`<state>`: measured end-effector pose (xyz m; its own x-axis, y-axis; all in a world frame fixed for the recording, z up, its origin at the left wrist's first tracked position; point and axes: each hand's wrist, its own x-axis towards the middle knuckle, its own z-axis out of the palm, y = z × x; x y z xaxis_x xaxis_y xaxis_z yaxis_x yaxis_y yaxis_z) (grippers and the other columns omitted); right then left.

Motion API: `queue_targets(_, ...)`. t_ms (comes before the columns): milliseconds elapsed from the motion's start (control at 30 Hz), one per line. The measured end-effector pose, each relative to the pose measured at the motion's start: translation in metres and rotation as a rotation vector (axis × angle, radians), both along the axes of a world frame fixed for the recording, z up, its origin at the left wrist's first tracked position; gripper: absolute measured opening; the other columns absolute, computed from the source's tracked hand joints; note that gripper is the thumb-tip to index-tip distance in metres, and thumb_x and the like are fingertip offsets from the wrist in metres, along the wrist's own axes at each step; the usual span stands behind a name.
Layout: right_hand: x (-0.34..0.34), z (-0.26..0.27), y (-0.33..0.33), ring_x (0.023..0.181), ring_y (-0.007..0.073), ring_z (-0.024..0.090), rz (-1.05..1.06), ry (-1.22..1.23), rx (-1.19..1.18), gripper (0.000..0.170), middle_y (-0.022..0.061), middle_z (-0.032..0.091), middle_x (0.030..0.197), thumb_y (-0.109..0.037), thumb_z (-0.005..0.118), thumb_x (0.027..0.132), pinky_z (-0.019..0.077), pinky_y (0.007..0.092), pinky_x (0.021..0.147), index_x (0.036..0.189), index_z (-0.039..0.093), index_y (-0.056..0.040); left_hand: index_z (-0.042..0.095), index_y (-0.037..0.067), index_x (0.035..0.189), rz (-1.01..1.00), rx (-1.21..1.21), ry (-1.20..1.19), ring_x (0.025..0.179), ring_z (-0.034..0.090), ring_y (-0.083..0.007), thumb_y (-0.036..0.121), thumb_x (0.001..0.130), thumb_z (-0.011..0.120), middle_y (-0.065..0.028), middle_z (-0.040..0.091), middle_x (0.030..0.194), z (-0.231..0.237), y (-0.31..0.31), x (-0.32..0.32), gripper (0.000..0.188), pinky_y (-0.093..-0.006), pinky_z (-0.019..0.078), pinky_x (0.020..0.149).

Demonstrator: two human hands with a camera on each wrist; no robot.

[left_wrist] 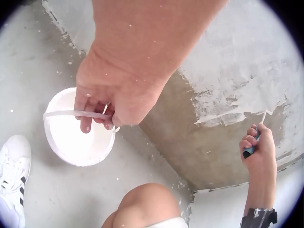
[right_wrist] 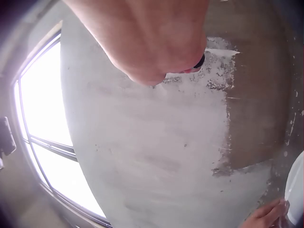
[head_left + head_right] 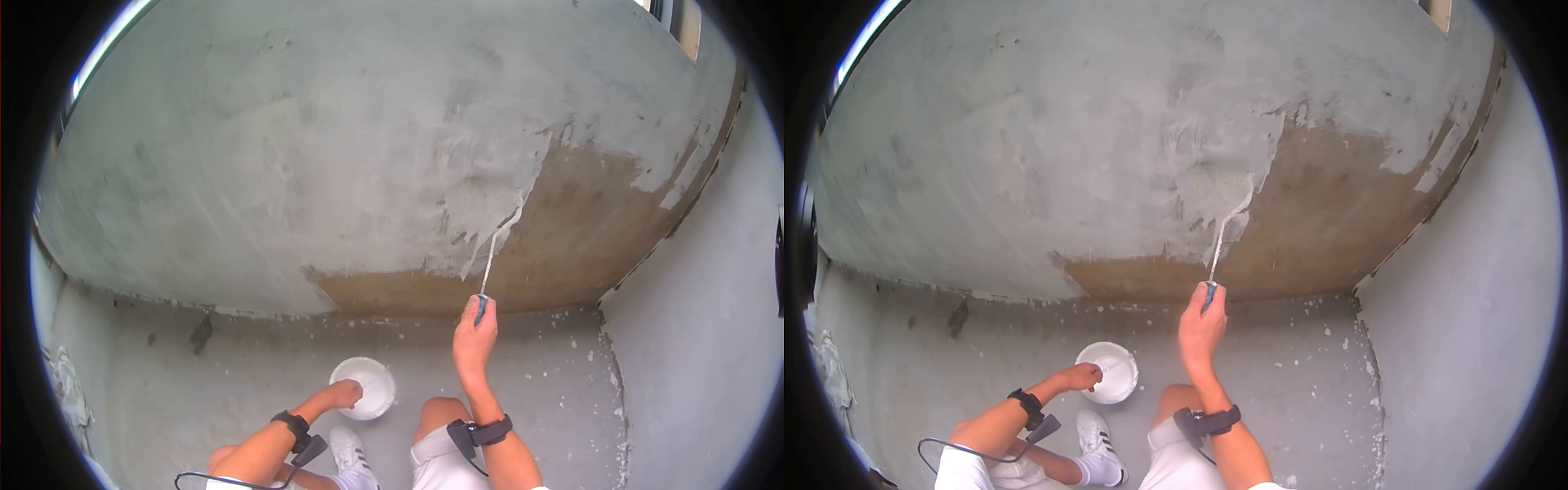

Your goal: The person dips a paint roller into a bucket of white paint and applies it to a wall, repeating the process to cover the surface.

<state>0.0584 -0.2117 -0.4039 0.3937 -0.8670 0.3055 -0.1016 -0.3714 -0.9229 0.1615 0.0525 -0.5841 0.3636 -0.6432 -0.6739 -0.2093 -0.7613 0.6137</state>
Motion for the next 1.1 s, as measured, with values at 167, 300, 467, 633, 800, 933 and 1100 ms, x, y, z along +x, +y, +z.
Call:
queue_targets(167, -0.007, -0.054, -0.017, 0.047, 0.0070, 0.034, 0.159, -0.107, 0.271, 0.035, -0.0029, 0.040, 0.060, -0.036, 0.047, 0.105, 0.0298, 0.0255, 0.042, 0.085, 0.048, -0.0076, 0.063, -0.002, 0.098, 0.007, -0.010, 0.023, 0.082, 0.069, -0.0214, 0.020, 0.094, 0.046, -0.0122, 0.067, 0.096, -0.006, -0.002, 0.005, 0.028, -0.0375, 0.0546, 0.078)
queue_targets(300, -0.023, -0.026, -0.023, 0.037, 0.0050, 0.025, 0.322, -0.139, 0.390, 0.038, -0.0049, 0.033, 0.056, -0.042, 0.047, 0.105, 0.0232, 0.0251, 0.032, 0.082, 0.044, -0.0107, 0.062, -0.002, 0.096, -0.037, -0.038, -0.009, 0.080, 0.070, -0.0218, 0.022, 0.094, 0.047, -0.0126, 0.067, 0.094, -0.016, 0.000, 0.005, 0.029, -0.0367, 0.0547, 0.077)
queue_targets(467, -0.001, 0.072, -0.036, 0.038, 0.0045, 0.027, 0.361, -0.092, 0.289, 0.047, -0.0054, 0.032, 0.053, -0.050, 0.044, 0.104, 0.0245, 0.0245, 0.033, 0.077, 0.041, -0.0115, 0.063, -0.002, 0.094, -0.034, -0.001, -0.046, 0.077, 0.071, -0.0223, 0.021, 0.094, 0.046, -0.0128, 0.067, 0.090, -0.007, -0.007, 0.004, 0.028, -0.0358, 0.0549, 0.076)
queue_targets(633, 0.033, 0.096, -0.055, 0.062, 0.0133, 0.036, 0.298, -0.041, 0.105, 0.054, 0.0024, 0.041, 0.061, -0.047, 0.044, 0.105, 0.0365, 0.0340, 0.057, 0.076, 0.047, -0.0011, 0.062, -0.002, 0.094, -0.046, 0.014, -0.052, 0.079, 0.072, -0.0220, 0.020, 0.093, 0.046, -0.0126, 0.067, 0.090, -0.010, -0.012, 0.005, 0.028, -0.0360, 0.0550, 0.076)
queue_targets(800, 0.063, 0.058, -0.059, 0.066, 0.0233, 0.040, 0.294, -0.012, 0.056, 0.056, 0.0114, 0.048, 0.067, -0.047, 0.040, 0.105, 0.0404, 0.0396, 0.066, 0.083, 0.051, 0.0040, 0.062, -0.002, 0.095, -0.110, 0.032, -0.042, 0.080, 0.072, -0.0223, 0.019, 0.092, 0.046, -0.0124, 0.068, 0.091, -0.004, -0.019, 0.001, 0.027, -0.0361, 0.0551, 0.077)
queue_targets(933, 0.057, 0.009, -0.052, 0.074, 0.0370, 0.052, 0.260, 0.102, 0.012, 0.053, 0.0202, 0.057, 0.077, -0.043, 0.038, 0.106, 0.0433, 0.0458, 0.075, 0.093, 0.057, 0.0048, 0.062, -0.002, 0.095, -0.115, 0.043, -0.034, 0.081, 0.072, -0.0224, 0.019, 0.092, 0.046, -0.0132, 0.068, 0.091, -0.002, -0.020, -0.001, 0.026, -0.0365, 0.0551, 0.077)
queue_targets(1100, 0.036, -0.043, -0.050, 0.090, 0.0487, 0.059, 0.194, 0.287, 0.014, 0.052, 0.0276, 0.063, 0.087, -0.043, 0.038, 0.106, 0.0435, 0.0534, 0.082, 0.102, 0.059, 0.0044, 0.063, -0.003, 0.095, -0.060, 0.041, -0.040, 0.081, 0.072, -0.0255, 0.020, 0.092, 0.043, -0.0166, 0.069, 0.091, 0.006, -0.017, -0.006, 0.030, -0.0387, 0.0543, 0.079)
